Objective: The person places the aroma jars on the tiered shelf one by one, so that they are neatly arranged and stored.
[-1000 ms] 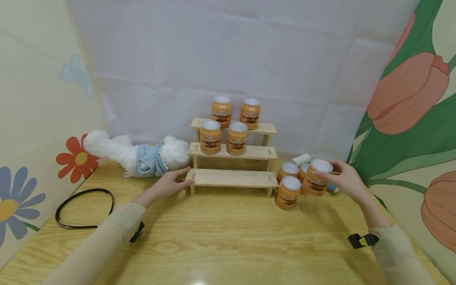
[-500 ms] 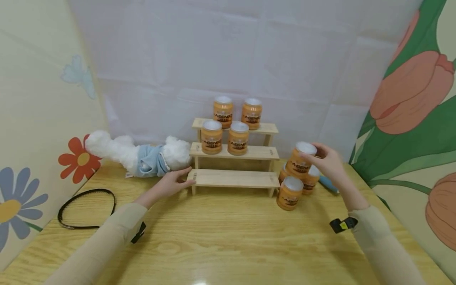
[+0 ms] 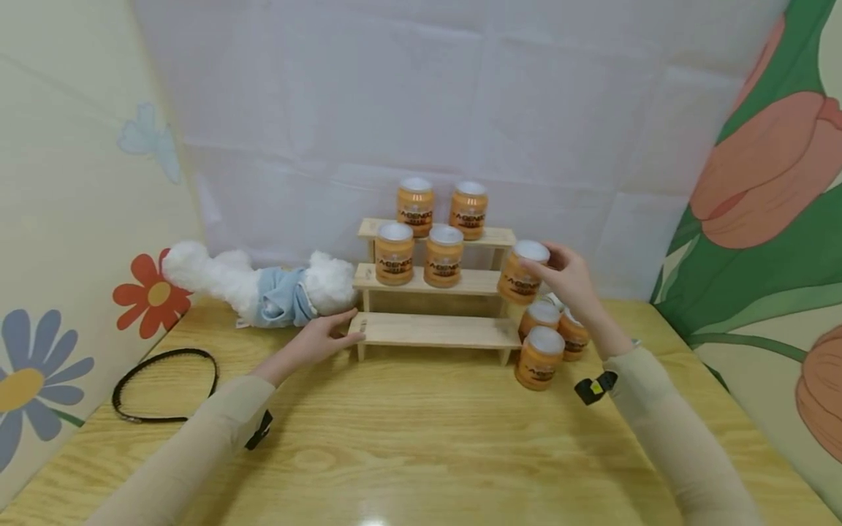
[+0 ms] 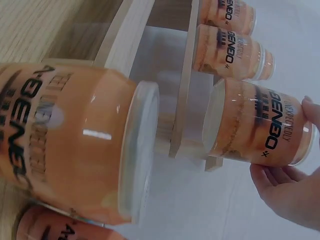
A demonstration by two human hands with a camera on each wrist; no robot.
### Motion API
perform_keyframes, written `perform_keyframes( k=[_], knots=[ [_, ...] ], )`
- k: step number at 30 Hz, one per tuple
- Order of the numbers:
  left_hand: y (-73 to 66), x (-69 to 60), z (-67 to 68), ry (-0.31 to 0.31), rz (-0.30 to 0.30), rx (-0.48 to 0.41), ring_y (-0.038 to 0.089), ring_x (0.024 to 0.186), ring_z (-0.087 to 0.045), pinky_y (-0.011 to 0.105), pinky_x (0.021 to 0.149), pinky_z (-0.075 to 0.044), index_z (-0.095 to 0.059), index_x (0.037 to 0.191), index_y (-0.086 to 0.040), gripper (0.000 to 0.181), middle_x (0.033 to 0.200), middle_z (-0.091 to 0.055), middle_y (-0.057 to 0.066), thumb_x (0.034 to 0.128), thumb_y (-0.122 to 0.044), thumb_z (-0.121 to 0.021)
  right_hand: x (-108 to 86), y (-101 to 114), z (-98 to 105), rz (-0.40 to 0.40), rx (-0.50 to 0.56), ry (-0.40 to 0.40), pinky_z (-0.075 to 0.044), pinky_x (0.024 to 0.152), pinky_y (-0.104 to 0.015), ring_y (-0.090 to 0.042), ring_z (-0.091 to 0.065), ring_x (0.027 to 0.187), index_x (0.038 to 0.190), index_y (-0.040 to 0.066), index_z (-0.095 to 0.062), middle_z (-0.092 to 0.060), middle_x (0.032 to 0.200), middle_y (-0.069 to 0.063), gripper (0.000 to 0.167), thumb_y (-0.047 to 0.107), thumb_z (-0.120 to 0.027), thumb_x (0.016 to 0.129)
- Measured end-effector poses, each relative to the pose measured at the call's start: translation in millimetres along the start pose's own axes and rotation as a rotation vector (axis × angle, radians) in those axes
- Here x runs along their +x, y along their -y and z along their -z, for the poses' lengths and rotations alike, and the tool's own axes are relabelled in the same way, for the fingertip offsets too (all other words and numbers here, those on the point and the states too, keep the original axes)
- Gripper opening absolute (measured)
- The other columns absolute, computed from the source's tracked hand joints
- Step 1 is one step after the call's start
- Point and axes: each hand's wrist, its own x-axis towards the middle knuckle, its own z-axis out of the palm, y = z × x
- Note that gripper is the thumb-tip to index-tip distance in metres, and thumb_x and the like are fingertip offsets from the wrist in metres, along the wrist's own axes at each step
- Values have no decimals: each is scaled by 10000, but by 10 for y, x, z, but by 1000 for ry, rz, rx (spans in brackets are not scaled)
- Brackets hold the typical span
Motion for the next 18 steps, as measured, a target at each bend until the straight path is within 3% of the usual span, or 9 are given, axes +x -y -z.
perform_keyframes(
  k=[7,13,18],
  knots=[
    [-23,-13,-3,-1,-3,-11,239,934,-647,291,664,-497,-277,1470,-10,759,1381,-443,275,919,-448,-562,160,-6,-165,-6,12,-13,-474,909,-345,-190,-545,1111,1337,98,-515,-562,1271,-114,632,412,-706,823],
    [-18,-6,3,-4,-10,-7,202,852,-645,287,630,-479,-279,1467,-1,757,1375,-447,278,921,-443,-561,276,-16,-290,17,52,-1,-511,828,-286,-108,-574,984,1309,82,-542,-592,1192,-118,568,357,-704,839],
    [-22,-13,8,1,1,-2,191,863,-643,288,647,-488,-277,1471,-13,759,1381,-444,272,920,-453,-558,343,-28,-365,-1,61,15,-513,830,-286,-138,-573,1009,1339,90,-520,-588,1217,-120,599,353,-709,836]
  ],
)
